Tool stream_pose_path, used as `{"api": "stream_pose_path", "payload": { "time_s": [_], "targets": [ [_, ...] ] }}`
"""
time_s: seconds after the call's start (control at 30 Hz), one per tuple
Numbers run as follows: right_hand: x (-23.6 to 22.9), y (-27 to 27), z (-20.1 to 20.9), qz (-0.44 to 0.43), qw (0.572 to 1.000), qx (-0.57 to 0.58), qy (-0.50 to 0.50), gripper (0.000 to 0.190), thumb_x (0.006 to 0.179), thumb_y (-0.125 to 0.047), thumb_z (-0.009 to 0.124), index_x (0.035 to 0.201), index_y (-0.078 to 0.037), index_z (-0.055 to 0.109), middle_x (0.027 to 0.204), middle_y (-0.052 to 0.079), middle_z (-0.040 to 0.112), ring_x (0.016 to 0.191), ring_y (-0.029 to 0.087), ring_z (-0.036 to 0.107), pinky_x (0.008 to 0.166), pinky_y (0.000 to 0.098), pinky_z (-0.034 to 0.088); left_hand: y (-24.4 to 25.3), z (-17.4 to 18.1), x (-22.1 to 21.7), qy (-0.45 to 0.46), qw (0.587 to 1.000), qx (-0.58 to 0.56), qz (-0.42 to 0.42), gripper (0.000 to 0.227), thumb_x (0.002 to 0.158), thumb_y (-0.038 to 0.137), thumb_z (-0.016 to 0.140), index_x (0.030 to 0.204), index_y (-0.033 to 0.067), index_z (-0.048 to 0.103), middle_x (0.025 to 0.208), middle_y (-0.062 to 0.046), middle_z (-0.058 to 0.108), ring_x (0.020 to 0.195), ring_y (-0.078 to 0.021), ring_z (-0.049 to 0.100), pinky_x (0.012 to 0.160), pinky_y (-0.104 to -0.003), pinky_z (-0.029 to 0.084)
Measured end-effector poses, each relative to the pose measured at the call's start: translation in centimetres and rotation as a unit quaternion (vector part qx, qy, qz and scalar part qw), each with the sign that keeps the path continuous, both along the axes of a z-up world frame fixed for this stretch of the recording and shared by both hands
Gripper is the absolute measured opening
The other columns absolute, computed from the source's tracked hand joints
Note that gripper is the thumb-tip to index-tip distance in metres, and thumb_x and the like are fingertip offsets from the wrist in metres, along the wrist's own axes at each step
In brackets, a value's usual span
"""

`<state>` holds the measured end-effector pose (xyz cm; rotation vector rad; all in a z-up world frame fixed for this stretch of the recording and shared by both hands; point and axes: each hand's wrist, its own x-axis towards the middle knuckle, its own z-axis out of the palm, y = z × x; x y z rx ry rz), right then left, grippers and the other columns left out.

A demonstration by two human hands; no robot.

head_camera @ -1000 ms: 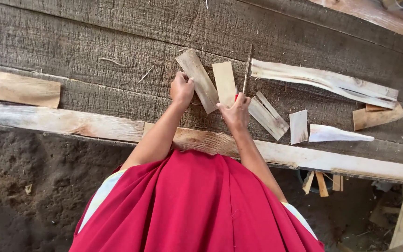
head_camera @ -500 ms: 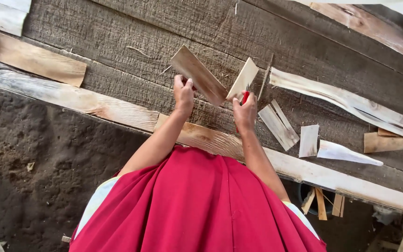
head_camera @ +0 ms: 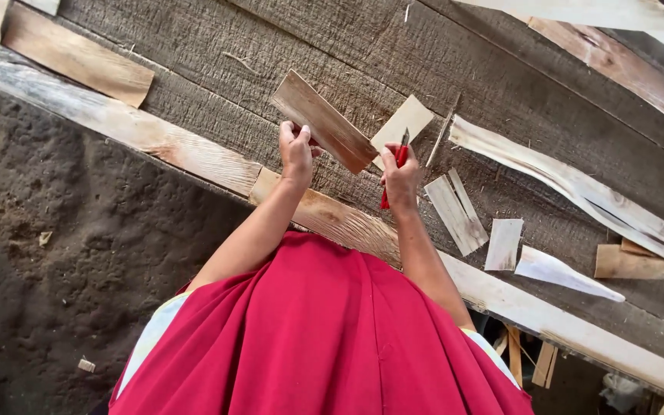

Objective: The person uses a red utility knife to shave thin strips from a small rectangular piece of wood on a wooden workbench. They repeatedly scrape along the length of the wood, producing fine shavings, then briefly place the piece among other wood pieces before resuming shaving.

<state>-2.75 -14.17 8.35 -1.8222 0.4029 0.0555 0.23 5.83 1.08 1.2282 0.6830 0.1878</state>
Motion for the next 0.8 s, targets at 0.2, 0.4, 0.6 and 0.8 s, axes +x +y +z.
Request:
{"api": "stream_pose_path", "payload": {
  "time_s": [0.2,0.4,0.6,0.8],
  "targets": [
    [0.6,0.7,0.6,-0.003,0.985,0.172,0.022,0.019,0.087,-0.004,0.069,0.105,0.000,0.065,0.068,0.003,0.055,0.041,0.009,0.054,0.040,0.0261,0.050,0.5,3.9,-0.8,0.004,0.996,-0.089,-0.014,0.019,0.096,0.020,0.059,0.108,0.0078,0.053,0.090,-0.007,0.057,0.068,-0.0211,0.070,0.053,-0.034,0.062],
    [1.7,1.5,2.0,-0.028,0.985,0.169,0.004,0.019,0.087,-0.004,0.069,0.105,0.001,0.064,0.057,0.004,0.053,0.039,0.011,0.053,0.039,0.0256,0.047,3.0,6.2,0.5,-0.011,0.994,-0.099,-0.038,0.015,0.095,0.021,0.066,0.100,0.0079,0.060,0.084,-0.005,0.061,0.066,-0.0201,0.072,0.055,-0.037,0.064],
    [3.8,6.0,-0.3,-0.106,0.976,0.188,0.003,0.027,0.090,-0.012,0.077,0.108,-0.009,0.057,0.070,0.004,0.056,0.040,0.011,0.052,0.037,0.0268,0.046,8.1,5.2,2.0,-0.008,0.992,-0.115,-0.054,0.017,0.093,0.022,0.068,0.100,0.0079,0.061,0.082,-0.007,0.065,0.066,-0.0231,0.074,0.056,-0.038,0.064],
    [3.7,17.3,1.3,0.113,0.960,-0.185,-0.176,0.042,0.085,-0.029,0.088,0.113,-0.008,0.064,0.107,0.016,0.061,0.090,0.034,0.061,0.083,0.0443,0.049,18.2,3.1,3.8,-0.008,0.998,-0.043,-0.048,0.016,0.095,0.022,0.065,0.100,0.0090,0.057,0.081,-0.003,0.063,0.065,-0.0184,0.072,0.052,-0.032,0.061]
  ]
}}
